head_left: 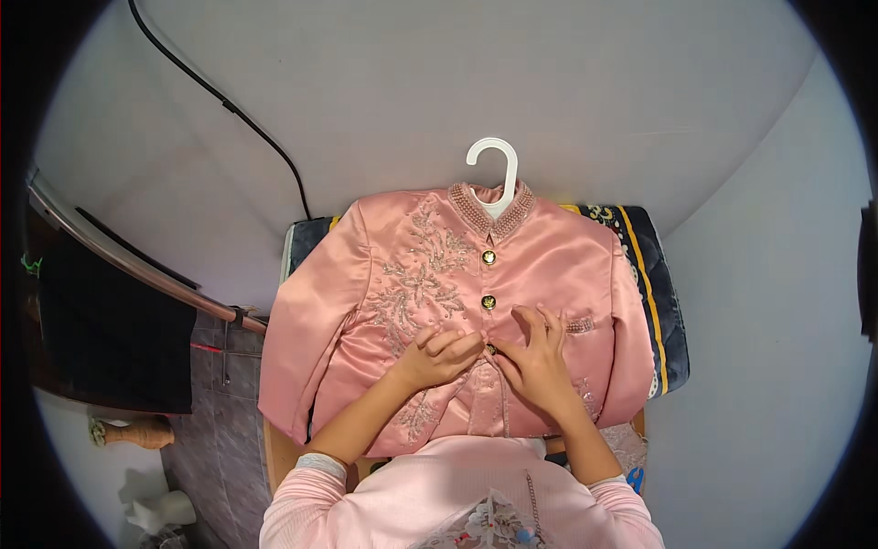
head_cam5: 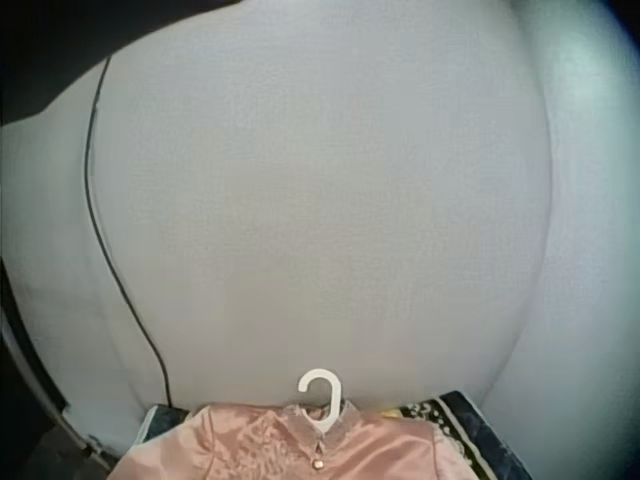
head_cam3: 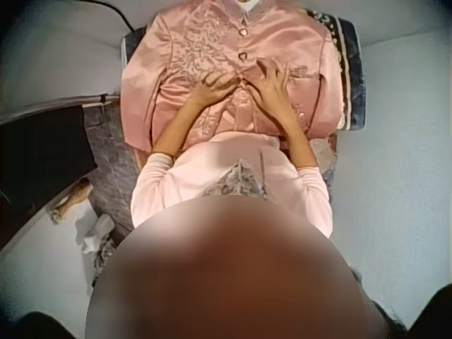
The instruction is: The recorder buttons and arranges a pink shirt and an embroidered jacket on a workbench.
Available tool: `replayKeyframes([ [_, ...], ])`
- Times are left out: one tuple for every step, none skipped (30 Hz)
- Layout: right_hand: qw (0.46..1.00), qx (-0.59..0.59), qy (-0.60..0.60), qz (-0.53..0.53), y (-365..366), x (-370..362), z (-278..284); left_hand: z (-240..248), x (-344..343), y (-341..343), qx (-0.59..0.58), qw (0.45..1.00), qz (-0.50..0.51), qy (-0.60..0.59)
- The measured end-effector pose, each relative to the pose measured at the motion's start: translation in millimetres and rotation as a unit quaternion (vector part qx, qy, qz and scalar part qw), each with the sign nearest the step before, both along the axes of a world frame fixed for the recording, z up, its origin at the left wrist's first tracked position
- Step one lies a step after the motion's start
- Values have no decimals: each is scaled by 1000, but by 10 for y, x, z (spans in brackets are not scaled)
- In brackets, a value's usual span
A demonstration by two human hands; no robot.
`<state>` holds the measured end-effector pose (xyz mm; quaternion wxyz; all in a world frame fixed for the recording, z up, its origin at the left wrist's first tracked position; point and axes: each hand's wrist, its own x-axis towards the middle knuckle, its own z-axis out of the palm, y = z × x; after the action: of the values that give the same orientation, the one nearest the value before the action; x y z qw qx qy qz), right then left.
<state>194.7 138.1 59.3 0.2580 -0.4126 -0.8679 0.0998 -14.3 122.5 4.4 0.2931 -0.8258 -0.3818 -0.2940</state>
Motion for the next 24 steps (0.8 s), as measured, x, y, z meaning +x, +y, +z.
replayKeyframes([
  [1000, 1, -6, 4, 13, 8, -21, -2, 5, 6, -2, 1000, -4, -3],
  [1000, 2, -5, 5, 17, 8, -31, -5, 12, 12, -3, 1000, -9, -6],
  [1000, 3, -3, 7, 18, 9, -36, -1, 25, 16, 6, 1000, -7, -9],
  [1000, -1, -5, 2, 12, 2, -26, -6, 32, 17, 5, 1000, -6, -9],
  [1000, -2, -5, 3, 10, -4, -41, -16, 38, 19, 6, 999, -18, -28],
  [1000, 5, -10, 4, 8, -9, -73, -21, 39, 19, 7, 998, -30, -47],
  [1000, 11, -15, 4, 7, -13, -103, 4, 36, 17, -1, 998, -37, -47],
  [1000, 27, -8, 1, 4, -17, -127, 4, 40, 20, 1, 998, -37, -48],
  [1000, 28, -2, -3, -7, -21, -117, 4, 44, 21, 4, 998, -36, -49],
  [1000, 29, 4, -6, -15, -32, -109, -6, 39, 18, -1, 998, -38, -49],
  [999, 39, 6, -19, -29, -44, -130, -29, 31, 13, -4, 999, -27, -34],
  [999, 43, 7, -27, -49, -45, -147, -45, 23, 8, -6, 1000, -16, -19],
  [998, 47, 8, -37, -72, -39, -164, -17, 25, 14, -9, 999, -27, -26],
  [997, 60, 13, -48, -84, -39, -207, -6, 24, 16, -16, 999, -32, -28],
  [996, 62, 22, -58, -107, -46, -229, 2, 21, 18, -23, 999, -36, -30],
  [995, 62, 21, -69, -136, -64, -208, 13, 20, 15, -24, 998, -40, -38],
  [994, 67, 28, -77, -155, -79, -209, 15, 7, 12, -29, 998, -43, -36],
  [994, 69, 33, -84, -163, -86, -245, 31, 5, 19, -40, 996, -62, -53],
  [993, 65, 32, -89, -173, -97, -215, 96, 3, 25, -42, 997, -58, -40],
  [992, 65, 40, -99, -176, -103, -220, 87, 3, 17, -33, 997, -53, -46],
  [992, 63, 41, -101, -179, -106, -218, 71, 0, 6, -31, 997, -50, -48],
  [992, 62, 43, -102, -182, -112, -212, 64, -6, 2, -30, 997, -47, -50],
  [991, 61, 42, -111, -192, -128, -205, 66, -10, 3, -37, 997, -45, -51],
  [990, 60, 47, -118, -201, -140, -198, 77, -18, -3, -43, 997, -43, -48],
])
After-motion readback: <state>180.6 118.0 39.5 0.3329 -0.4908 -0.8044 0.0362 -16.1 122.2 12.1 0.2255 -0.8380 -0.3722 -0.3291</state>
